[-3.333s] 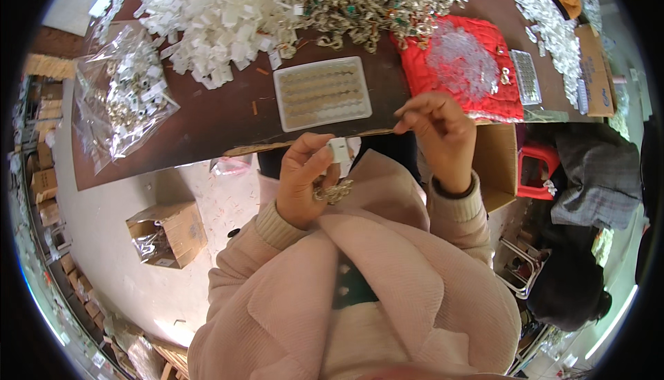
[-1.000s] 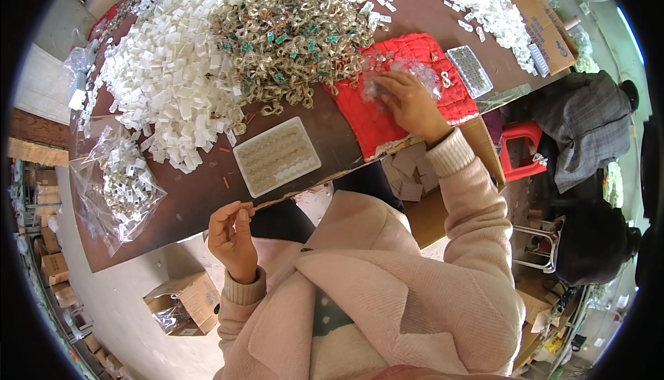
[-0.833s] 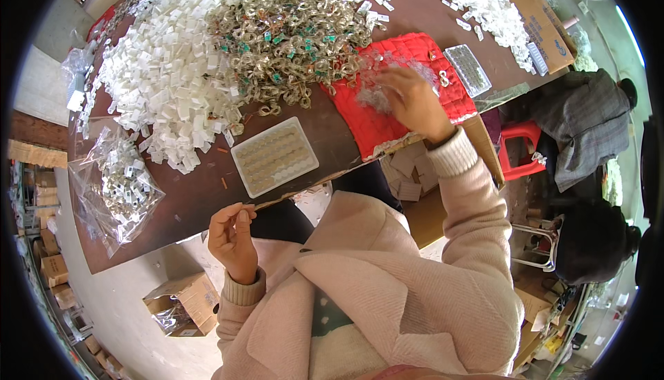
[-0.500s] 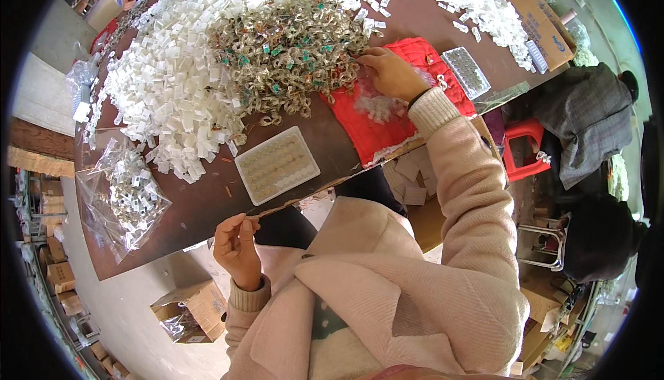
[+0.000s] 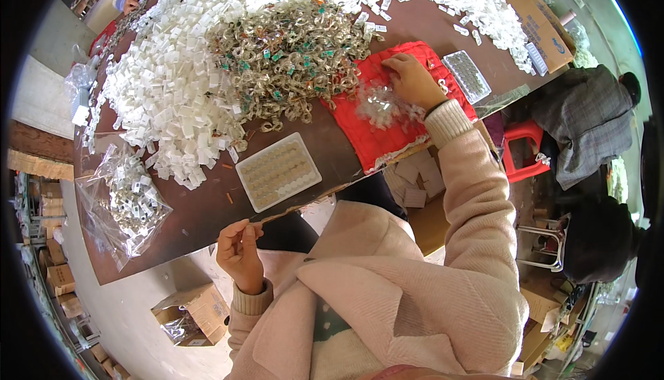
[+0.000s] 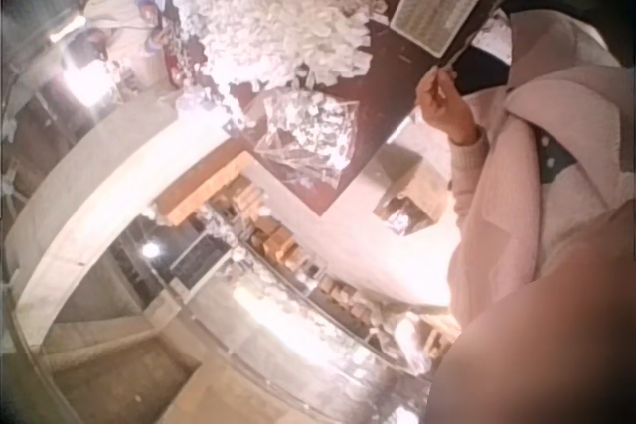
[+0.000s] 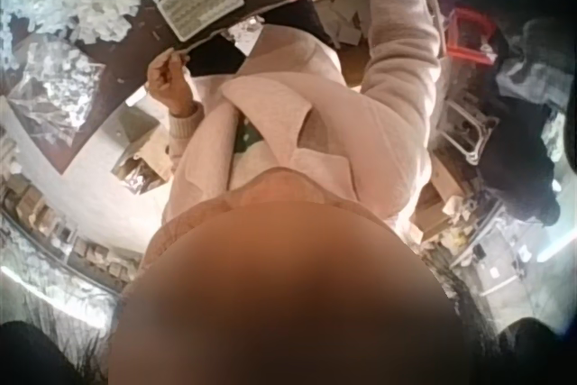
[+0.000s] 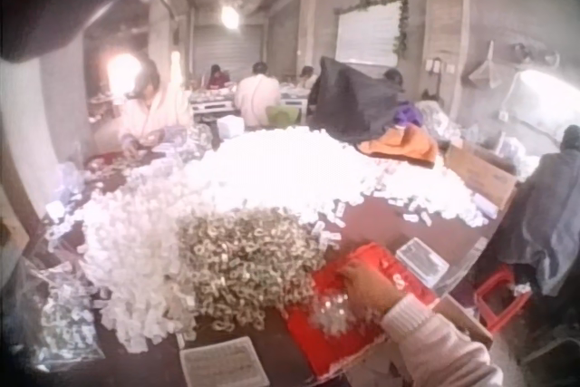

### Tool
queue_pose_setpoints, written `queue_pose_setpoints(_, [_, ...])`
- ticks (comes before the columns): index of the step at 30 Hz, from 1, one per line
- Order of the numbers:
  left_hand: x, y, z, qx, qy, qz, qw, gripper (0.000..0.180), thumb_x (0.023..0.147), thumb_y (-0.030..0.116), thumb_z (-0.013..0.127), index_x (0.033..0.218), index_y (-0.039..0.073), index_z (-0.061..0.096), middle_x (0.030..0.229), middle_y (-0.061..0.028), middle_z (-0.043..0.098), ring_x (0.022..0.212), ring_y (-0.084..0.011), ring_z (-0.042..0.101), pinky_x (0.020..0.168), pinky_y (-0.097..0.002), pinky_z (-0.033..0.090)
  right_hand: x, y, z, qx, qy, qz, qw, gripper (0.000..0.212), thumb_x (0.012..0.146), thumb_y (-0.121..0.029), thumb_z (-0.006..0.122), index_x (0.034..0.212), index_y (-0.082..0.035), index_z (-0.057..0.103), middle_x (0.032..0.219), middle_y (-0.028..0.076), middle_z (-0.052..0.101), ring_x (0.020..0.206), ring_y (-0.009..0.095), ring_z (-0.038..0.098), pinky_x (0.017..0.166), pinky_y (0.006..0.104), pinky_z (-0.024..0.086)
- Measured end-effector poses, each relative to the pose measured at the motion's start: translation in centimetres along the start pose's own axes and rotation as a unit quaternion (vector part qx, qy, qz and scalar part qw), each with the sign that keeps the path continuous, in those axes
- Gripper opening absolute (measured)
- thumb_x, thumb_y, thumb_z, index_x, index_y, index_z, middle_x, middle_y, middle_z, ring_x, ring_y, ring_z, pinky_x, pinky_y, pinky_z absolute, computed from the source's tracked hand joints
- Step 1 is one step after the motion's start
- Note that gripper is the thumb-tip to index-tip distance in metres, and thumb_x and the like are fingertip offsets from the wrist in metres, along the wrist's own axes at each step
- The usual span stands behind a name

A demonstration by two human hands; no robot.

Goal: The person repeatedly picks small metal keychains and white plastic tags from a table, attaches the tags to the keychains by hand, and places the assembled units into a white tray. The person occasionally uses a small light to illuminate the work area.

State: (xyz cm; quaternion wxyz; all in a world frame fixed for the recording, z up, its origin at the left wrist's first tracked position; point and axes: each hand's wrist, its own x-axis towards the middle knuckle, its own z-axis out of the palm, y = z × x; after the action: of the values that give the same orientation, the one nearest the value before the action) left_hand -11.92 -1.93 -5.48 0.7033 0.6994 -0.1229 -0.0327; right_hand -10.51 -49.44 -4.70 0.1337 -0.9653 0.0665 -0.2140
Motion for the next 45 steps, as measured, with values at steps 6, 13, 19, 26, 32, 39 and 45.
queue_pose_setpoints(6, [0.1,-0.1,-0.1,0.015,-0.001,0.004,1.0,0.015,0.097,-0.005,0.058,0.111,-0.002,0.061,0.092,-0.011,0.07,0.08,-0.0134,0.065,0.076,-0.0249,0.054,-1.4,0.9,-1.8,0.089,0.005,0.061,0.994,0.025,0.084,0.003,0.055,0.102,-0.002,0.071,0.106,0.018,0.067,0.095,0.036,0.066,0.085,0.0412,0.052])
queue_pose_setpoints(13, [0.0,-0.2,0.3,0.006,-0.015,0.004,1.0,0.014,0.097,-0.005,0.058,0.111,-0.003,0.061,0.091,-0.0113,0.07,0.08,-0.0136,0.064,0.075,-0.0247,0.053,-3.5,-0.2,-2.7,0.096,-0.02,0.011,0.995,0.028,0.085,-0.002,0.059,0.112,0.002,0.066,0.114,0.021,0.067,0.108,0.039,0.062,0.096,0.044,0.049])
queue_pose_setpoints(19, [0.0,-0.3,0.3,0.008,-0.016,-0.009,1.0,0.015,0.097,-0.005,0.057,0.111,-0.003,0.061,0.091,-0.0121,0.069,0.08,-0.0139,0.065,0.076,-0.0253,0.054,-7.3,-5.7,-1.9,0.077,0.024,0.009,0.997,0.048,0.092,-0.019,0.066,0.133,0.003,0.054,0.135,0.024,0.055,0.124,0.043,0.052,0.105,0.047,0.044])
queue_pose_setpoints(26, [-0.4,-0.2,0.4,-0.006,-0.02,-0.002,1.0,0.015,0.097,-0.006,0.057,0.112,-0.003,0.061,0.091,-0.012,0.069,0.081,-0.0142,0.065,0.076,-0.0251,0.054,-10.3,-9.6,-0.9,0.057,0.005,0.008,0.998,0.053,0.091,-0.026,0.067,0.135,0.001,0.054,0.141,0.02,0.053,0.133,0.04,0.046,0.111,0.0484,0.038])
queue_pose_setpoints(32, [-0.6,-0.1,0.3,-0.006,-0.017,-0.002,1.0,0.015,0.097,-0.005,0.058,0.112,-0.003,0.061,0.092,-0.0118,0.069,0.081,-0.0141,0.065,0.076,-0.0249,0.054,-12.6,-11.2,-1.3,0.015,-0.031,0.011,0.999,0.057,0.091,-0.027,0.066,0.145,-0.012,0.05,0.15,0.016,0.046,0.142,0.037,0.038,0.118,0.0522,0.025])
queue_pose_setpoints(39, [-0.7,-0.1,0.6,0.001,-0.022,-0.008,1.0,0.015,0.097,-0.005,0.058,0.112,-0.003,0.061,0.091,-0.0117,0.069,0.08,-0.0142,0.066,0.075,-0.0247,0.054,-11.2,-10.9,-1.2,-0.025,-0.069,-0.013,0.997,0.059,0.095,-0.032,0.06,0.15,-0.018,0.044,0.153,0.012,0.044,0.147,0.036,0.031,0.121,0.0523,0.018])
queue_pose_setpoints(45, [-0.8,-0.1,0.1,-0.002,-0.005,-0.003,1.0,0.015,0.097,-0.005,0.058,0.111,-0.003,0.061,0.091,-0.0116,0.069,0.08,-0.0141,0.066,0.075,-0.0246,0.054,-10.2,-9.1,-1.7,-0.002,-0.026,0.004,1.0,0.055,0.1,-0.033,0.052,0.149,-0.008,0.043,0.154,0.012,0.043,0.147,0.035,0.03,0.121,0.053,0.015])
